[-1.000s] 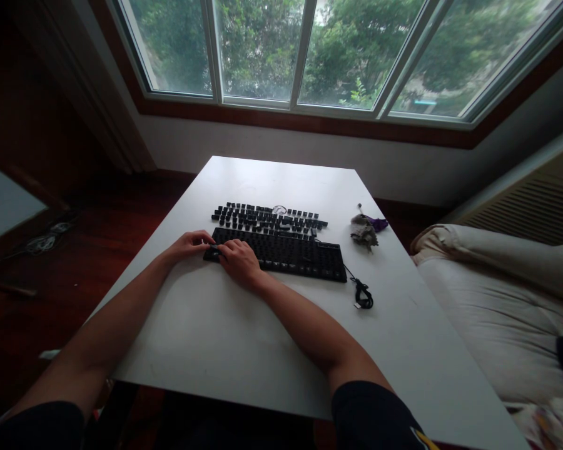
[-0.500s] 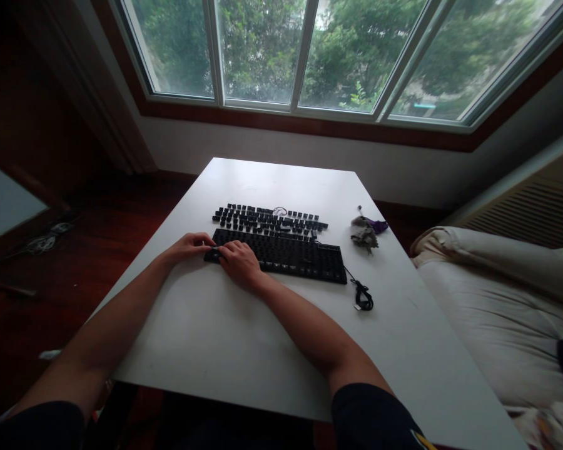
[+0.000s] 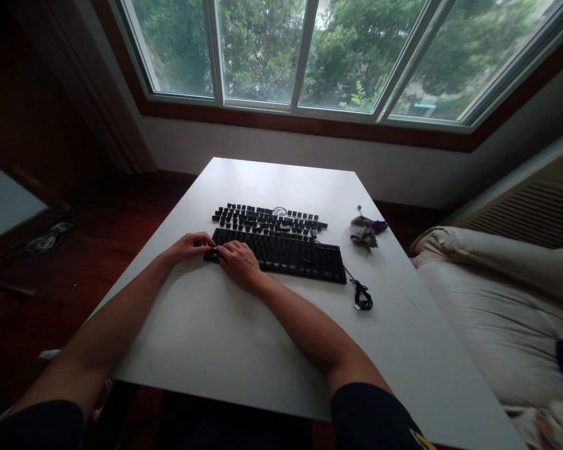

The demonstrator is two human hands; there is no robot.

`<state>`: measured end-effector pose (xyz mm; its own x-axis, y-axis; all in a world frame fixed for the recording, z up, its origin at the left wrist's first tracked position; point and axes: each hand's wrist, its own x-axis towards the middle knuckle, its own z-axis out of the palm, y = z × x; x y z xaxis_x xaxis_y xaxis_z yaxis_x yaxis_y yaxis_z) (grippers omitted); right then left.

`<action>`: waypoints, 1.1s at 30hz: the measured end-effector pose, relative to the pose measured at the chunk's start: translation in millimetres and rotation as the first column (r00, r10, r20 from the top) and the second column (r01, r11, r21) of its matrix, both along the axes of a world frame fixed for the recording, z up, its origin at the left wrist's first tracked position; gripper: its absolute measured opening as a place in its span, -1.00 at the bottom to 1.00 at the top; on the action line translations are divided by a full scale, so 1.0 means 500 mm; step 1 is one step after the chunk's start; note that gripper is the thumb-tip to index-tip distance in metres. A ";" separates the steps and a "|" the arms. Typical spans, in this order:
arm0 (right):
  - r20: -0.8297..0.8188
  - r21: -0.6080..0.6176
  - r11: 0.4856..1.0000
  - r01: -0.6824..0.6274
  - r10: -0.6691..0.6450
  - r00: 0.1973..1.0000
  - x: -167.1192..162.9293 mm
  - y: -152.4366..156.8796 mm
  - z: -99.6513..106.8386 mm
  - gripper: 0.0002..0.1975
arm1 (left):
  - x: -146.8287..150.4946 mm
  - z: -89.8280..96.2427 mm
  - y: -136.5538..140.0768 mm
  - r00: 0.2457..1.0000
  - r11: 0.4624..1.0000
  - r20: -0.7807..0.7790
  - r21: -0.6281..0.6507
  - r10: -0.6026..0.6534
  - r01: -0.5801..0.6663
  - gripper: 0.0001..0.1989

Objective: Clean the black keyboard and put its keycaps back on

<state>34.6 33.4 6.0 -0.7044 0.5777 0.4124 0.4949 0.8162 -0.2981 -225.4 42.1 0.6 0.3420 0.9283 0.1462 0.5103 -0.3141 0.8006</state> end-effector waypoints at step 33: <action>0.000 -0.046 0.999 -0.008 0.008 1.000 -0.002 0.000 -0.001 -0.57 | 0.006 0.000 -0.001 0.998 0.999 -0.059 0.028 0.029 -0.027 -0.68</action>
